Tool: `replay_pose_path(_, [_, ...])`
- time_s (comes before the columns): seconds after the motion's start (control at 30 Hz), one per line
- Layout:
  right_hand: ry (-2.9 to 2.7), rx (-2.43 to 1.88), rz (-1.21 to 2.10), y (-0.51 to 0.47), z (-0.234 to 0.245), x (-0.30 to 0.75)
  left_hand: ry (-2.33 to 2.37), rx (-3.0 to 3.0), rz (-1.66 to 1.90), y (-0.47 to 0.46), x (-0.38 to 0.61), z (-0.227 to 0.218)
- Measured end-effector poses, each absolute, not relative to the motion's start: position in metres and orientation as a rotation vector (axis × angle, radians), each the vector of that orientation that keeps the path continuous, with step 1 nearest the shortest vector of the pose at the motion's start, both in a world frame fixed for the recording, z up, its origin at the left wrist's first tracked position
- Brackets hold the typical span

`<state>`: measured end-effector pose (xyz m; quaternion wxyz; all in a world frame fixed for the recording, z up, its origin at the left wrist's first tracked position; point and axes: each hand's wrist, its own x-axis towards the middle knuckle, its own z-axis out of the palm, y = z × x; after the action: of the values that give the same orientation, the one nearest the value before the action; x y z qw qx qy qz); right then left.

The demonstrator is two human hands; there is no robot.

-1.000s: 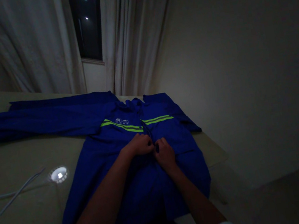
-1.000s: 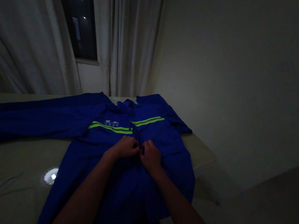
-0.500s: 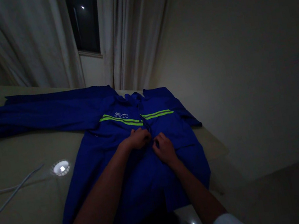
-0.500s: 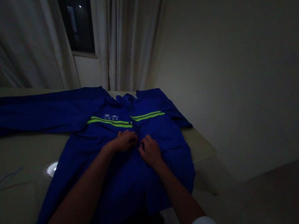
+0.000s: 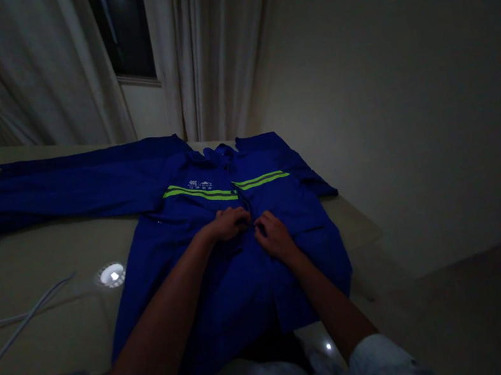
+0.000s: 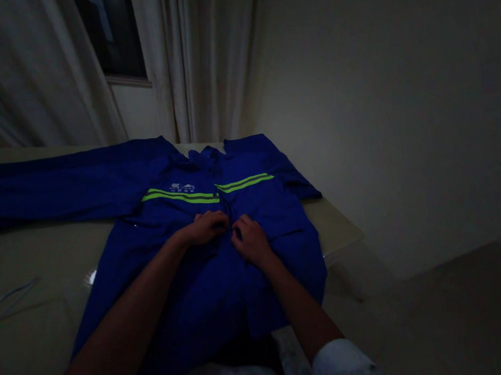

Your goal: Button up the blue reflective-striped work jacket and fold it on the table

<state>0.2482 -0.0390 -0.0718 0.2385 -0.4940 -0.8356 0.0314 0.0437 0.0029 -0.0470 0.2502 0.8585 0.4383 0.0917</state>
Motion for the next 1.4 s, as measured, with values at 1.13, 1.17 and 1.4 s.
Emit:
replay_pose_path(1.13, [-2.279,-1.44,0.041,-0.046,-0.065,0.241,1.299,2.488,0.485,-0.014,0.053,-0.065])
replay_pose_path(1.17, [-2.253,-1.449,0.044,-0.047,-0.065,0.241,1.298,2.509,0.474,-0.014,0.054,-0.064])
replay_pose_path(1.4, [-2.092,-1.528,0.08,-0.052,-0.062,0.24,1.257,2.54,0.439,-0.021,0.056,-0.049])
